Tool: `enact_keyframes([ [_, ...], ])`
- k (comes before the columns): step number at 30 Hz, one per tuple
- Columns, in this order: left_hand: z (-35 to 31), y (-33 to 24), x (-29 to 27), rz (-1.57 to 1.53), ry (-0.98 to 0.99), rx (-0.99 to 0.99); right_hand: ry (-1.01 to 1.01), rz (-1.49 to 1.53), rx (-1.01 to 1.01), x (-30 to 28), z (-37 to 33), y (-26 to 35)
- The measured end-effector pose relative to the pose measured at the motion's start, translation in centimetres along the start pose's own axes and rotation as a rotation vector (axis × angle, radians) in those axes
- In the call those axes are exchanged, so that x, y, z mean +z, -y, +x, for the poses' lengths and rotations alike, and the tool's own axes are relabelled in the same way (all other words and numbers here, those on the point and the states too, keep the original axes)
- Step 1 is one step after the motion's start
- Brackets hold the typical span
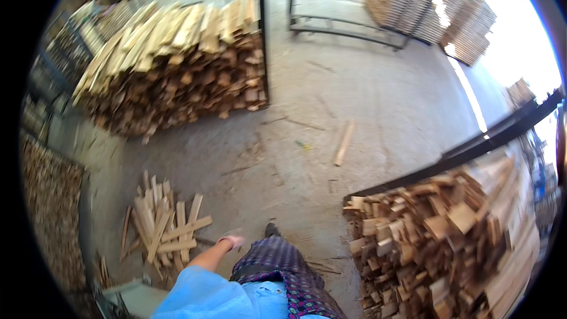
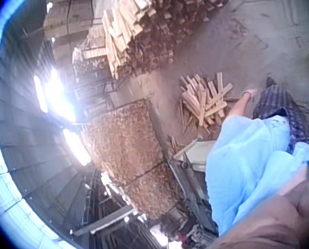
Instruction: The person repeatedly picks up small wooden planks from the floor and a conveyor area, then carries and stacks them onto a large pile. The person uses both hands to gather and place the planks, moving between the collection area and the stack throughout the clip.
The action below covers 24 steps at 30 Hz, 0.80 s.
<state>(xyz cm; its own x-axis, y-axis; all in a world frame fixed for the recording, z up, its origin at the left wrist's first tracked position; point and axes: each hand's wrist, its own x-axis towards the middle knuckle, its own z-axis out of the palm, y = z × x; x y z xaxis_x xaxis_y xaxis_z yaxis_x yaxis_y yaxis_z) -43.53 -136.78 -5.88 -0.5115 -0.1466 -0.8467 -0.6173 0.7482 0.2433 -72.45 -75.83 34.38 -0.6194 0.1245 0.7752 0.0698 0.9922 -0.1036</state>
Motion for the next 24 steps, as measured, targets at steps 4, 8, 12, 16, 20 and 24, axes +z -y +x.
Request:
enact_keyframes([
  [4,-3.2,-12.3,-11.4,-0.595,-0.056,0.119,0.396,0.225,-0.09,8.1,-8.1,10.1],
  [8,-7.9,-13.3,-16.3,-0.879,-0.333,0.106,0.812,0.457,-0.145,14.3,-13.1,16.4],
  [12,-5.9,-7.2,-10.0,-0.922,-0.505,0.06,1.082,0.653,-0.272,21.7,-13.3,20.7],
  [16,-10.7,-3.1,-5.2,-1.03,-0.444,-0.352,1.207,0.888,-0.45,34.6,-8.4,24.1],
  [20,-14.6,-2.5,-2.0,-1.193,-0.523,-0.509,1.35,0.636,-0.962,46.7,-0.6,32.6],
  [24,-13.0,-6.4,15.0,-1.171,-0.686,-0.79,1.751,0.301,-0.905,42.3,-4.8,48.7],
])
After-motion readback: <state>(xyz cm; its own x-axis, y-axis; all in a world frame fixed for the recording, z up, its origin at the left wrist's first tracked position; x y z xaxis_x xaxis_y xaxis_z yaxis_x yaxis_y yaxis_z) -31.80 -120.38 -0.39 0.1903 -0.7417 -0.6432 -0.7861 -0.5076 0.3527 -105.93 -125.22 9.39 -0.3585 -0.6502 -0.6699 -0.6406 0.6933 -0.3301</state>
